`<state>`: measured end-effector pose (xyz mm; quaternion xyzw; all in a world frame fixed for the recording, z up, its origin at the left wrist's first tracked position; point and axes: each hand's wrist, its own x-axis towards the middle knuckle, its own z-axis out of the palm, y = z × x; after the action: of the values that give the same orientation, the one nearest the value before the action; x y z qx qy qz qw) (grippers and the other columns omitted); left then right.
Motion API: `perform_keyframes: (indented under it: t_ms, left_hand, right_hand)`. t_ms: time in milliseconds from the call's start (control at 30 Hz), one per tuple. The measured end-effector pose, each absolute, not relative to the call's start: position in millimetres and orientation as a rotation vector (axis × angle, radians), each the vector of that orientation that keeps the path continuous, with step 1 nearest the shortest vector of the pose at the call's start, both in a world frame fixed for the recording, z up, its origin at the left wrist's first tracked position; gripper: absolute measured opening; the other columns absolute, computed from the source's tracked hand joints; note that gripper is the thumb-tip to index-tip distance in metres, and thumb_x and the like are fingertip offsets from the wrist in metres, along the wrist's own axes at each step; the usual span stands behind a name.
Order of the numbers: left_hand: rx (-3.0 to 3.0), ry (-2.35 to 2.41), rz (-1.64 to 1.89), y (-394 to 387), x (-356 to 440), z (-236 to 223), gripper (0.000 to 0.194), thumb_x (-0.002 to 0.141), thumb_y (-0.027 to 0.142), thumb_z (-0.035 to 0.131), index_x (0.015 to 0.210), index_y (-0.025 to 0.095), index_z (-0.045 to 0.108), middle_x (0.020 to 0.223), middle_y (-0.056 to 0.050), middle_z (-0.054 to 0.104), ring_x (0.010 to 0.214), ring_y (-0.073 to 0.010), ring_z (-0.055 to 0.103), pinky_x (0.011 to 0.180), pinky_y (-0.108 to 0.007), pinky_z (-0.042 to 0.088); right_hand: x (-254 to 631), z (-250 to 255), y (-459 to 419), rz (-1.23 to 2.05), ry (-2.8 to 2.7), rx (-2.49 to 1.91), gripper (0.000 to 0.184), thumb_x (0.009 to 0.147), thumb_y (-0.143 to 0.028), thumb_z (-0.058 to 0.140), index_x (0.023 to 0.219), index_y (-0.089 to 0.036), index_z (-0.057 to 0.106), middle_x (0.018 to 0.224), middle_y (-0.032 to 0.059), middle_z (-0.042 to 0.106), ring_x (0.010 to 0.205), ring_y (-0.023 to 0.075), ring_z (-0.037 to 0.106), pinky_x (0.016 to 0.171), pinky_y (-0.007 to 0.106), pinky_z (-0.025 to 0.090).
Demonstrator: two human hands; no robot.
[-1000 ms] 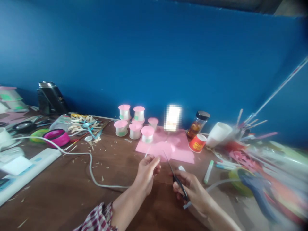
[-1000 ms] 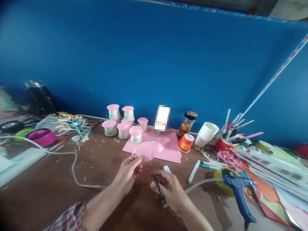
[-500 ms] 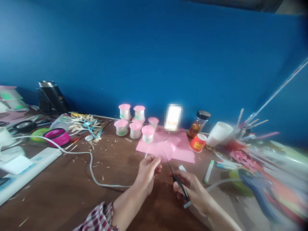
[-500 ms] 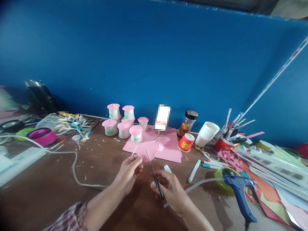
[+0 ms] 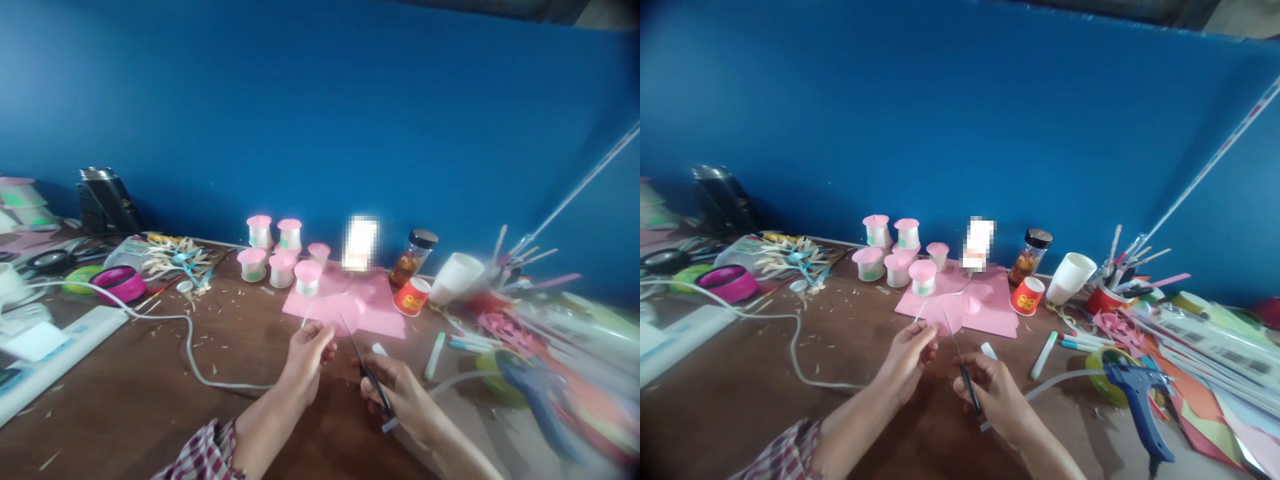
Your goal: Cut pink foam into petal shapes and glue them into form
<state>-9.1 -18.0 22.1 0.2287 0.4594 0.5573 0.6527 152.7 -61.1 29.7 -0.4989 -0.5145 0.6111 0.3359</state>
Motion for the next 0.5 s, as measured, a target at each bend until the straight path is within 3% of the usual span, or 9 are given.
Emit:
perform_keyframes:
  t_ms: [500]
  left_hand:
    - [0.537, 1.043, 1.266, -18.2, -9.3, 22.7, 0.033, 0.06, 0.035, 0.079, 0.064, 0.015, 0.054, 0.049, 0.003, 0.053, 0.045, -0.0042, 0.045, 0.045, -0.014, 0.031]
  right_hand:
    - [150.6, 34.6, -62.2, 1.575, -1.345, -1.307, 0.052, 0.069, -0.054, 0.072, 0.1, -0.015, 0.061, 0.064, -0.0034, 0.054, 0.05, 0.0077, 0.052, 0.041, 0.016, 0.033]
